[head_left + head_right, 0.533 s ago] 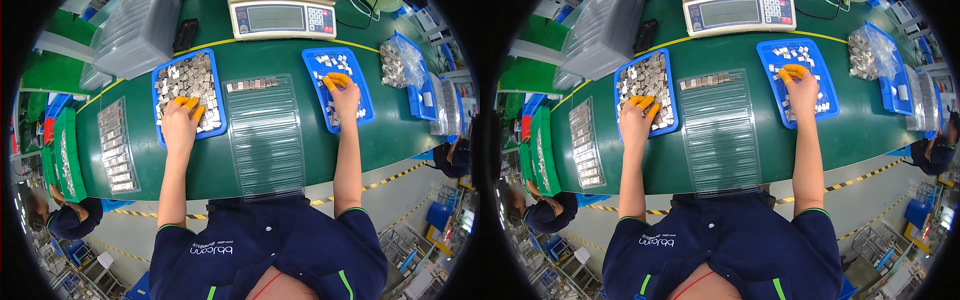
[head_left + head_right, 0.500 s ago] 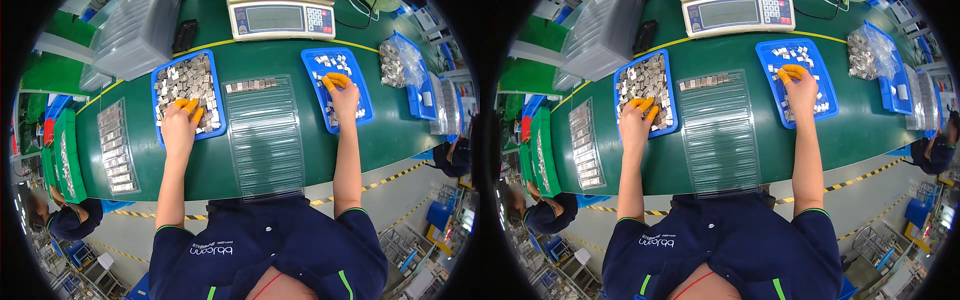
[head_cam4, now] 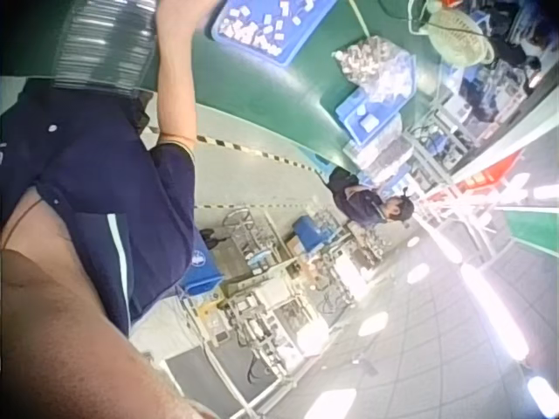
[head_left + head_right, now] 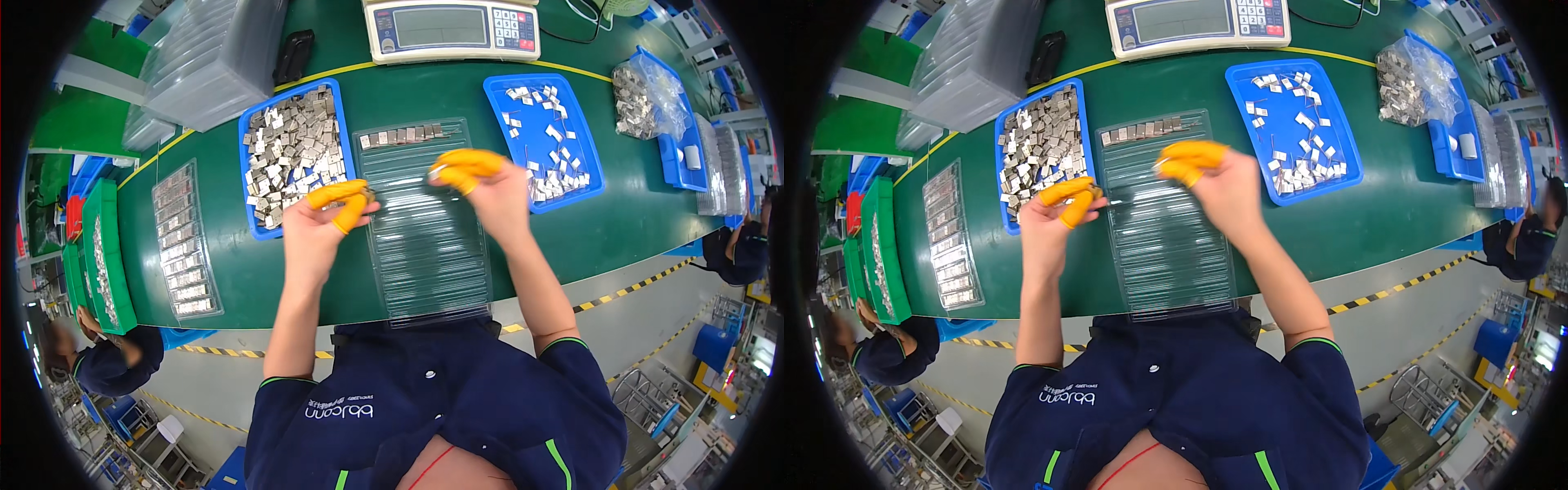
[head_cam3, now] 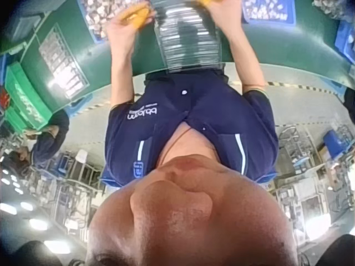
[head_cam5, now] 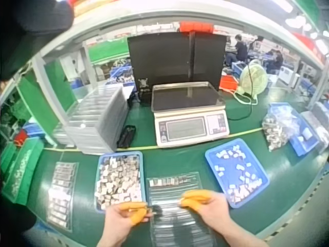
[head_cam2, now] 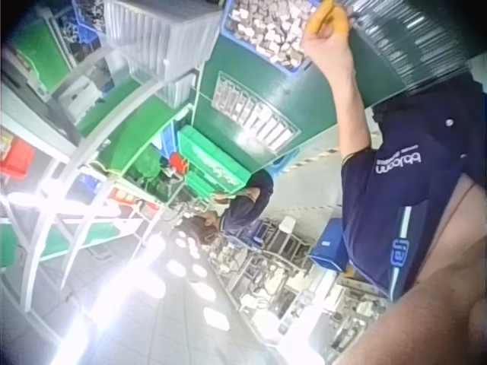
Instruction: The person picks small silver and white rectangular components from blue trays and places them into a clear plastic organizer. The person wears yellow finger cots and works at a green workstation in a factory setting.
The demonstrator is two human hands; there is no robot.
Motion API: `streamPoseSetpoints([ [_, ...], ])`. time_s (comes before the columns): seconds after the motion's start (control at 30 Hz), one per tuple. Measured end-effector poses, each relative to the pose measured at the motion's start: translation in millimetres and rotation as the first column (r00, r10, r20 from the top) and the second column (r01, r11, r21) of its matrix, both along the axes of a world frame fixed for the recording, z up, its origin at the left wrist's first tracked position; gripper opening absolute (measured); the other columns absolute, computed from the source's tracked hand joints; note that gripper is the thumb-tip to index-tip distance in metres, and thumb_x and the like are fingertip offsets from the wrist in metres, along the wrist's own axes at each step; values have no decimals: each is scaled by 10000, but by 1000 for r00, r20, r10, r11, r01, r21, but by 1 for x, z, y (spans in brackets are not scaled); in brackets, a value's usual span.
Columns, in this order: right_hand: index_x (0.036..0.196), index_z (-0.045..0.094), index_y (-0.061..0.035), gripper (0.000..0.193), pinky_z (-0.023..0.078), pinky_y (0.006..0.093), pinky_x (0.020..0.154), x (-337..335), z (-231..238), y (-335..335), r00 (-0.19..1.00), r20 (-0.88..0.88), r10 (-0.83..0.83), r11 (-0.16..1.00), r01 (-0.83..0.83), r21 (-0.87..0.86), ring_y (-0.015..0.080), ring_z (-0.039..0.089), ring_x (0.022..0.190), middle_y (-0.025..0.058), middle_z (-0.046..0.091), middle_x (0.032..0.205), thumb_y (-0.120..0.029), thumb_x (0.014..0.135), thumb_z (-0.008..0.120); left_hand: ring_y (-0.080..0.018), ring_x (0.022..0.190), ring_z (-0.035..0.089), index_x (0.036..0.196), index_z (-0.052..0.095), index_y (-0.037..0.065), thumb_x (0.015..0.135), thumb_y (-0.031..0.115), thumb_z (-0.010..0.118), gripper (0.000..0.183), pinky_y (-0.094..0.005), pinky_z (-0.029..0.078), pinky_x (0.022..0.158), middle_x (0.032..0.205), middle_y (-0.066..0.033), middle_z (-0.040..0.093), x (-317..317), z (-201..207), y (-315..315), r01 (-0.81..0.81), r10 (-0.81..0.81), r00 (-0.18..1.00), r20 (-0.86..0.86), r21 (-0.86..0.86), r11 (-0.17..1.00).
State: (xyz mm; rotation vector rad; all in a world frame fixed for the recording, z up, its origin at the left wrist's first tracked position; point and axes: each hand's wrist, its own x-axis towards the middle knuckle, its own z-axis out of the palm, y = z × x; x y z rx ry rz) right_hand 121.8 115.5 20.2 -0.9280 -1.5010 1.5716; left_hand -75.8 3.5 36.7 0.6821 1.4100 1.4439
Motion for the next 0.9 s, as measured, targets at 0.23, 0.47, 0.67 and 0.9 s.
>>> streamPoseSetpoints([
  [0.23, 1000, 637, 64, 214, 511, 268, 807, -6, -3, -16, 985, -68, 158, 982, -164, -91, 157, 637, 870, 111, 664, 966, -6, 798, 650, -216, 840, 657, 1019, 606, -68, 766, -40, 661, 260, -287, 532, 763, 963, -137, 650, 25, -24, 2, 50, -51, 998, 31, 48, 998],
  [0.47, 1016, 639, 45, 224, 515, 250, 775, -3, -7, -24, 995, -30, 93, 994, -94, -53, 138, 645, 848, 96, 675, 943, -26, 804, 645, -203, 840, 651, 1012, 613, -65, 772, -41, 654, 245, -288, 529, 773, 966, -129, 642, 40, -27, 2, 43, -47, 997, 58, 75, 996],
  [0.67, 1001, 655, 25, 216, 513, 237, 760, 6, -2, -19, 983, 71, 171, 985, -169, -41, 123, 645, 823, 83, 682, 918, -23, 791, 656, -204, 845, 649, 1025, 614, -65, 787, -45, 636, 240, -291, 527, 785, 964, -127, 640, 48, -32, 0, 63, -60, 998, -22, 175, 983],
  [0.9, 918, 668, 20, 190, 514, 238, 732, 10, -4, -11, 937, -71, 343, 908, -350, -229, 119, 635, 766, 61, 674, 862, 7, 731, 698, -200, 869, 644, 986, 628, -69, 775, -58, 644, 212, -303, 530, 804, 972, -141, 645, 42, -24, -5, 77, -87, 994, 63, 144, 987],
])
